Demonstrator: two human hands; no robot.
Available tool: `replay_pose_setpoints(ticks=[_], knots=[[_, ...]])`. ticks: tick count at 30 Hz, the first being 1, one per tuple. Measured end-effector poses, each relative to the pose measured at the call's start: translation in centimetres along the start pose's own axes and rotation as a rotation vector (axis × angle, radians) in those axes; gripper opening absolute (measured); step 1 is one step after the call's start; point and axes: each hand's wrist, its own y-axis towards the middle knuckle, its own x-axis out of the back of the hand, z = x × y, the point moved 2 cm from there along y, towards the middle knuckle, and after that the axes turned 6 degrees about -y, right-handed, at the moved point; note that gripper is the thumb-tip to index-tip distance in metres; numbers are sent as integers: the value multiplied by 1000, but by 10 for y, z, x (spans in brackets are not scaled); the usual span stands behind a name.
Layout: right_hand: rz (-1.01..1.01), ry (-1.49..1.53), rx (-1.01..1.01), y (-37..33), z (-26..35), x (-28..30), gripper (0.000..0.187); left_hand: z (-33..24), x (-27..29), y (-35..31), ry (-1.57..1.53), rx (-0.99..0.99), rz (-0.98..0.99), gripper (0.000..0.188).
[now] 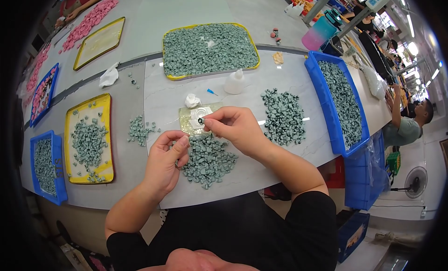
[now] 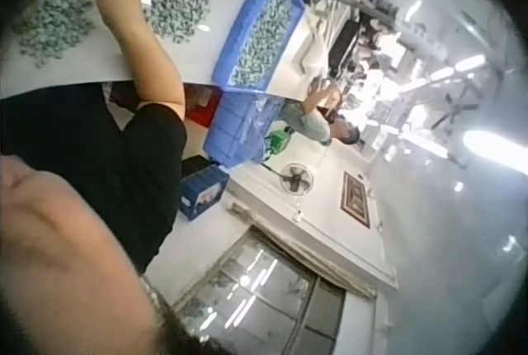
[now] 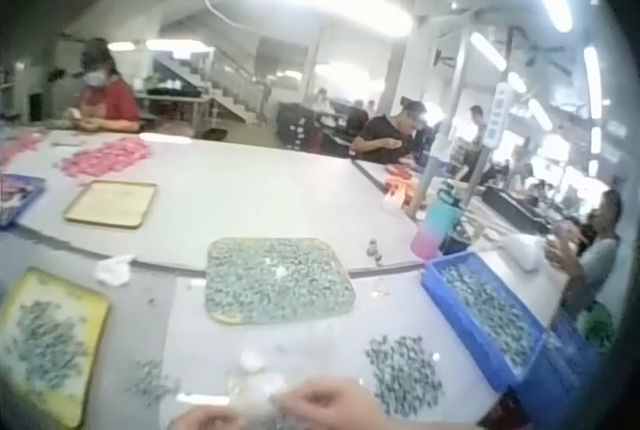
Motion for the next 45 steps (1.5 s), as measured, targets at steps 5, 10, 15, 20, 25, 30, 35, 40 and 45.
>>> replay_pose_setpoints(ticks=[5,10,15,20,25,30,35,40,45], knots=[[24,56,-32,1,-3,4,15,0,-2,7,-122,47,-36,18],[-30,-134,134,0,-8,-1,12,4,-1,9,-176,123,11,11],[-70,-801,966,-8,-5,-12,24,6,-4,6,-179,248,65,19],[13,-923,1165,-11,-5,-16,28,5,-2,5,-136,286,63,28],[18,-1049,1298,-14,-2,-21,27,4,-1,3,-97,281,55,32],[20,-1090,1353,-12,-6,-27,26,4,2,2,-66,297,45,33],[0,-1073,1413,-9,-11,-35,24,4,6,0,-43,258,23,34],[-10,-1050,1470,-7,-14,-42,25,2,6,-7,-26,163,-1,33],[13,-881,1283,-8,-16,-44,25,1,7,-8,59,-9,3,30]])
